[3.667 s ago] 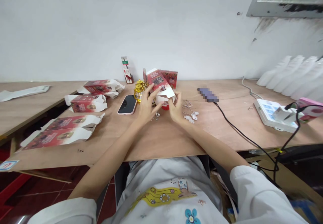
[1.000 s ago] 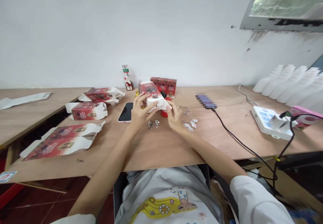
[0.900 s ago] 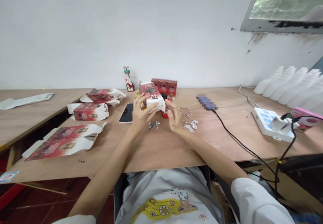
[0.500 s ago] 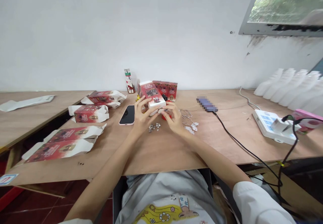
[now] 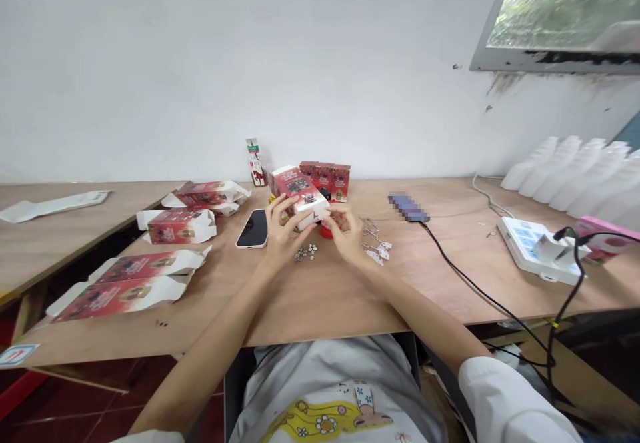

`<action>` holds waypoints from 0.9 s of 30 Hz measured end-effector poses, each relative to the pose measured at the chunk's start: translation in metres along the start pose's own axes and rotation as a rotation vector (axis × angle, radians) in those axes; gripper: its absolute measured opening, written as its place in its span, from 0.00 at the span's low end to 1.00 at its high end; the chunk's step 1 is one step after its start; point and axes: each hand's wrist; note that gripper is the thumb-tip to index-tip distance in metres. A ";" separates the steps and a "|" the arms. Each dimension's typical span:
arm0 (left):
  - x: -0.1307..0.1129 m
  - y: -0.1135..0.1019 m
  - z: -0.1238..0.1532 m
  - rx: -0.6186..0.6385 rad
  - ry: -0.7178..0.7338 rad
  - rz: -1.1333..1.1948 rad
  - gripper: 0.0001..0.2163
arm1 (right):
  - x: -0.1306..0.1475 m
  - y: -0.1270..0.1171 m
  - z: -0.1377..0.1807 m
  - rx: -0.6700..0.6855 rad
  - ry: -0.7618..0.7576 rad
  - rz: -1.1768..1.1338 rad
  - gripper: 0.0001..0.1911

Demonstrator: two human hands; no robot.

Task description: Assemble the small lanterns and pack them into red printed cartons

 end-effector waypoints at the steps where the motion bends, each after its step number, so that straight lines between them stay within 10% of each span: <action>1: 0.000 0.000 0.000 -0.005 0.004 0.008 0.16 | 0.000 0.000 0.000 0.001 -0.011 0.006 0.08; 27: -0.009 0.007 0.007 0.034 -0.190 0.184 0.10 | 0.000 -0.004 -0.005 0.040 0.034 0.041 0.15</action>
Point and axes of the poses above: each hand's wrist, its own z-axis away from the middle knuckle, its own y-axis out of the palm, x = y × z, and after that the axes turned 1 degree about -y, right-handed
